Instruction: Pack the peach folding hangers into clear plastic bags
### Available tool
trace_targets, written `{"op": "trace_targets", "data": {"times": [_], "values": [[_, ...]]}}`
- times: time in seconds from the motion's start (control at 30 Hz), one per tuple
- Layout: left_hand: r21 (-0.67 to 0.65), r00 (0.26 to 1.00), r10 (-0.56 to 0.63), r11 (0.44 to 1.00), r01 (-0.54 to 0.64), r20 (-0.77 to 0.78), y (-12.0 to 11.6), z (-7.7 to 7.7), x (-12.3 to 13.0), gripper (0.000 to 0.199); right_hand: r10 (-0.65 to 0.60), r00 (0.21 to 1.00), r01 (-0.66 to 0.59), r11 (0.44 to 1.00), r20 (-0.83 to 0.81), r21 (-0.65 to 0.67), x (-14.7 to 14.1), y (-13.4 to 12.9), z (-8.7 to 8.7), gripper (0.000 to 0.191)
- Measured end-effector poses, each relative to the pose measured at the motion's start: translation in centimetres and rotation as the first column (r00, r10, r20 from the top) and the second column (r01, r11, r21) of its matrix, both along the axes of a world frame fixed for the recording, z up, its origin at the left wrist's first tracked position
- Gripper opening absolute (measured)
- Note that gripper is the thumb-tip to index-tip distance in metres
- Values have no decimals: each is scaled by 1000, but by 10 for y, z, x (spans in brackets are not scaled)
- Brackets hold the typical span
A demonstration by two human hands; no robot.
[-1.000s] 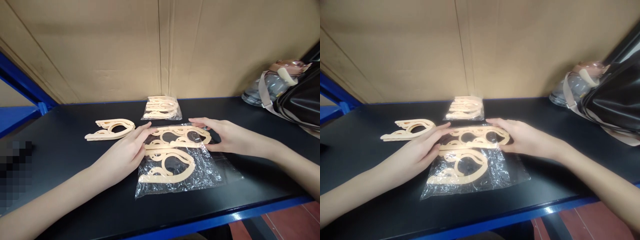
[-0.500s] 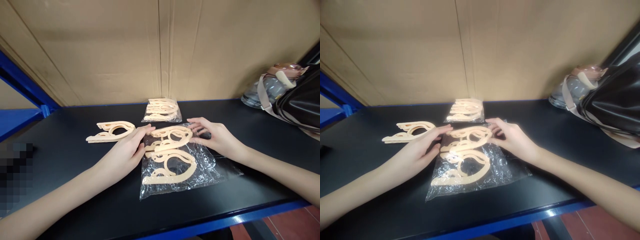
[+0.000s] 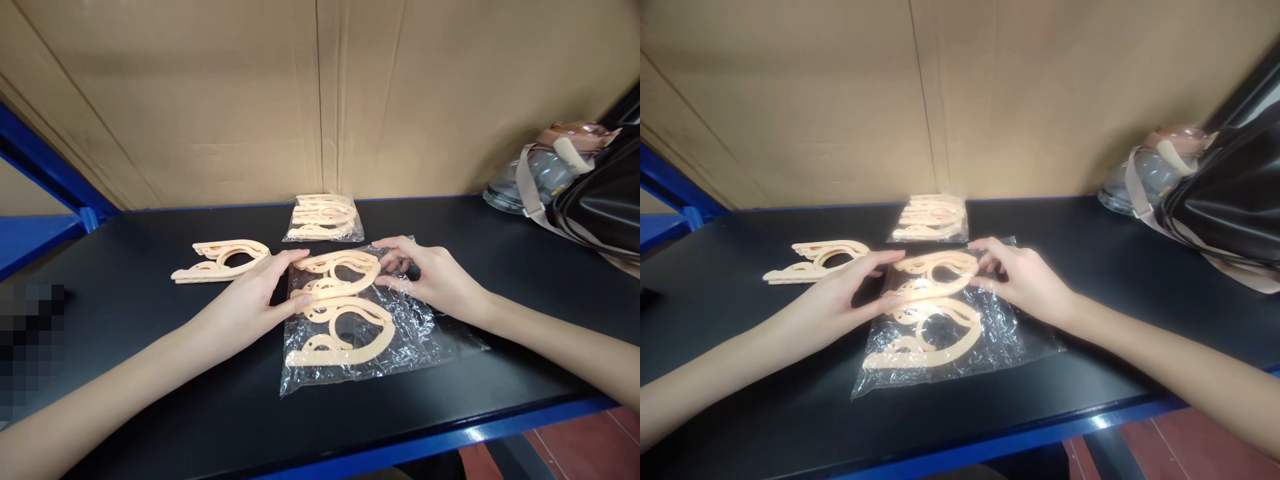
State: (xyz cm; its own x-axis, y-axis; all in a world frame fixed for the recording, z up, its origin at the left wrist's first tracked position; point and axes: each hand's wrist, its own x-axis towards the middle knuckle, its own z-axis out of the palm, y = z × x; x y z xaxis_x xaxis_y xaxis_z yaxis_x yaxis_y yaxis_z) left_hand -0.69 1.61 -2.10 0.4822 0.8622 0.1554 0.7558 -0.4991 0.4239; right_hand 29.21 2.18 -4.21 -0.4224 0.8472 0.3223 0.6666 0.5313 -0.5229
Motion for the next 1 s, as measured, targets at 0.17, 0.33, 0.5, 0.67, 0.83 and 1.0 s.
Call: {"op": "trace_targets", "data": {"times": [0.17, 0.33, 0.5, 0.67, 0.83, 1.0], "values": [[15, 999, -31, 999, 31, -19, 2, -1, 0, 61, 38, 999, -38, 999, -7, -16, 1, -1, 2, 43], [113, 998, 0, 994, 7, -62, -3, 3, 2, 56, 50, 999, -50, 998, -6, -24, 1, -2, 3, 41], [143, 983, 99, 987, -77, -152, -11, 9, 2, 44, 5, 999, -7, 1000, 50, 29, 1, -2, 4, 39], [93, 977, 128, 989, -113, -170, -12, 9, -1, 46, -24, 995, 15, 996, 102, 89, 2, -3, 4, 38], [18, 986, 90, 996, -89, -141, -8, 9, -2, 44, 10, 997, -17, 996, 81, 89, 2, -4, 4, 38], [-15, 993, 66, 998, -67, -96, -8, 8, -1, 41, 16, 995, -28, 993, 101, 116, 1, -5, 5, 34]]}}
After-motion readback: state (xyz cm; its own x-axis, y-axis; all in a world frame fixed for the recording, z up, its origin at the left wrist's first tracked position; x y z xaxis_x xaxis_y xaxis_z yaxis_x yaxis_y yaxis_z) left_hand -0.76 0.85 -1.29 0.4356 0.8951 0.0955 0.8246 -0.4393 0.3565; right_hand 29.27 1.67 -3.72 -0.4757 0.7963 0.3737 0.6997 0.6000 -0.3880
